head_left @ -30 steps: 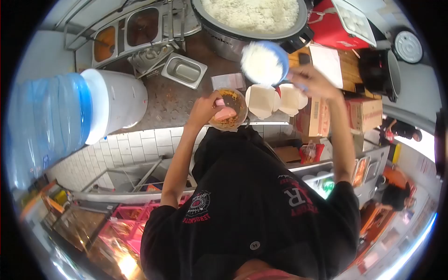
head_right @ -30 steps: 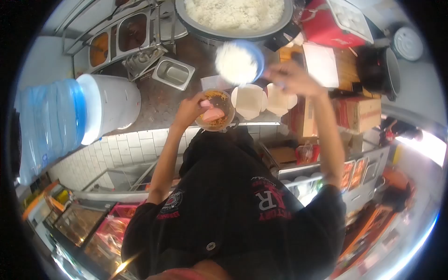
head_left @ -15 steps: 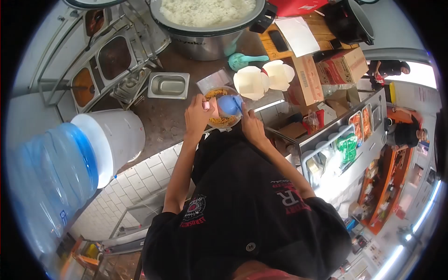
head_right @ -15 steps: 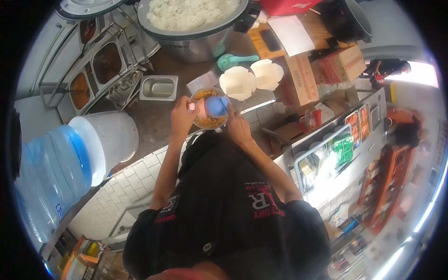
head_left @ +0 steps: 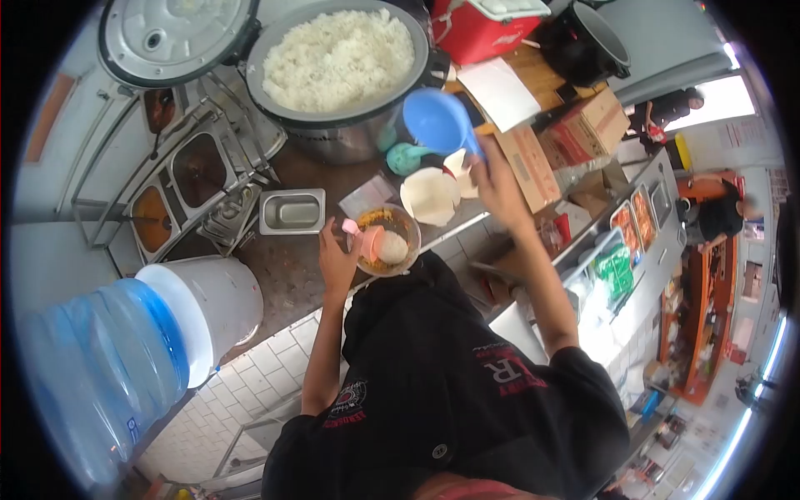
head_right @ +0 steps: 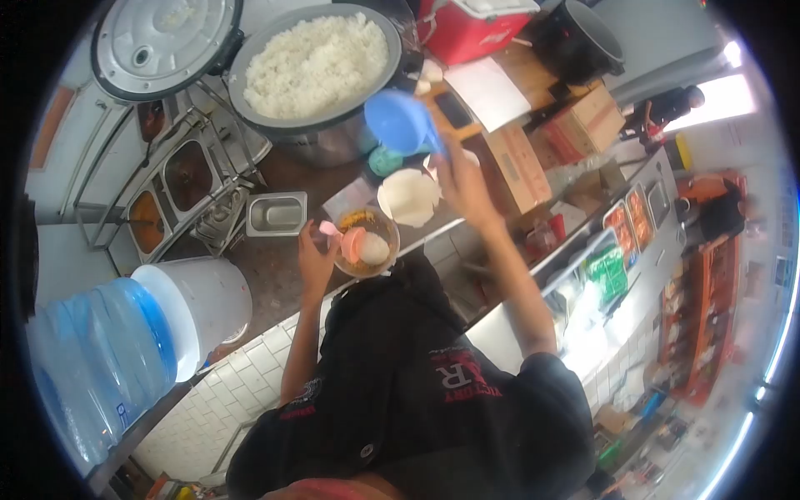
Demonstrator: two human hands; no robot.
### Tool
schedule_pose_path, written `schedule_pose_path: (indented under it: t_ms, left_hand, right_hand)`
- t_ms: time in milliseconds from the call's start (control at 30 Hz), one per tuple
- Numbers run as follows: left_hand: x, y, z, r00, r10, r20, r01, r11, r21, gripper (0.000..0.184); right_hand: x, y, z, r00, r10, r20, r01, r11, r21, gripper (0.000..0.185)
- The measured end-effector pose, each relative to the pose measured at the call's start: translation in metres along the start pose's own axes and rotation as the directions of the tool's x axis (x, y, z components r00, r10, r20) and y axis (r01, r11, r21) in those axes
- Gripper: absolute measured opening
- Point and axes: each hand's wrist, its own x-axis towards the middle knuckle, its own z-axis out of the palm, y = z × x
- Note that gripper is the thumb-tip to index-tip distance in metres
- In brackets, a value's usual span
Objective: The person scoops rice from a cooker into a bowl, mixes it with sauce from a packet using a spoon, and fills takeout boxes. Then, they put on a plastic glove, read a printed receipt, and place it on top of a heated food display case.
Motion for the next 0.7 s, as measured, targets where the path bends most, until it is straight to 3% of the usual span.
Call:
schedule_pose_path:
  t_ms: [67, 100, 133, 200, 267, 300, 367, 400, 467, 567, 600, 700]
  left_hand:
    - [-0.002, -0.004, -0.001, 0.998, -0.059, -0.003, 0.059, 0.998, -0.019, 0.071]
    - [-0.003, -0.008, -0.001, 0.997, -0.076, -0.027, 0.076, 0.997, -0.027, 0.069]
    - [-0.004, -0.012, -0.001, 0.994, -0.095, -0.049, 0.093, 0.995, -0.035, 0.068]
    - [-0.006, -0.009, -0.003, 0.987, -0.123, -0.106, 0.117, 0.991, -0.064, 0.062]
    - [-0.007, 0.002, -0.006, 0.974, -0.140, -0.178, 0.123, 0.987, -0.106, 0.056]
    - [-0.010, -0.005, -0.004, 0.960, -0.264, -0.093, 0.251, 0.959, -0.133, 0.055]
    - [-0.020, -0.030, 0.000, 0.869, -0.489, 0.083, 0.496, 0.854, -0.159, 0.056]
    - [-0.024, -0.021, 0.000, 0.866, -0.499, 0.038, 0.500, 0.863, -0.065, 0.062]
    - [-0.030, -0.010, 0.001, 0.823, -0.565, 0.056, 0.568, 0.819, -0.087, 0.064]
    - [-0.038, 0.018, -0.002, 0.686, -0.702, 0.189, 0.725, 0.638, -0.260, 0.067]
    - [-0.037, 0.026, -0.002, 0.632, -0.733, 0.252, 0.767, 0.547, -0.335, 0.068]
    - [-0.045, 0.023, 0.009, 0.656, -0.704, 0.273, 0.737, 0.518, -0.433, 0.072]
  right_hand:
    - [0.058, -0.015, -0.019, 0.999, -0.023, 0.024, 0.024, 0.999, -0.048, 0.034]
    - [0.089, -0.006, -0.021, 0.989, -0.148, -0.006, 0.147, 0.984, -0.104, 0.034]
    - [0.123, -0.006, -0.025, 0.985, -0.168, 0.033, 0.171, 0.966, -0.195, 0.035]
    - [0.193, 0.002, -0.021, 0.905, -0.413, 0.100, 0.419, 0.827, -0.374, 0.030]
    - [0.249, -0.015, -0.012, 0.911, -0.313, 0.270, 0.410, 0.597, -0.690, 0.028]
    - [0.274, -0.022, -0.008, 0.874, -0.313, 0.373, 0.482, 0.457, -0.748, 0.026]
    - [0.312, -0.038, 0.003, 0.786, -0.261, 0.560, 0.605, 0.143, -0.783, 0.023]
    - [0.317, -0.046, 0.011, 0.749, -0.247, 0.615, 0.648, 0.082, -0.757, 0.021]
    - [0.322, -0.056, 0.026, 0.666, -0.199, 0.719, 0.729, -0.034, -0.684, 0.018]
    - [0.339, -0.026, 0.049, 0.485, -0.213, 0.848, 0.869, 0.011, -0.494, 0.016]
    - [0.339, -0.032, 0.051, 0.500, -0.090, 0.861, 0.866, 0.077, -0.495, 0.018]
    - [0.333, -0.039, 0.059, 0.494, 0.148, 0.857, 0.821, 0.245, -0.516, 0.022]
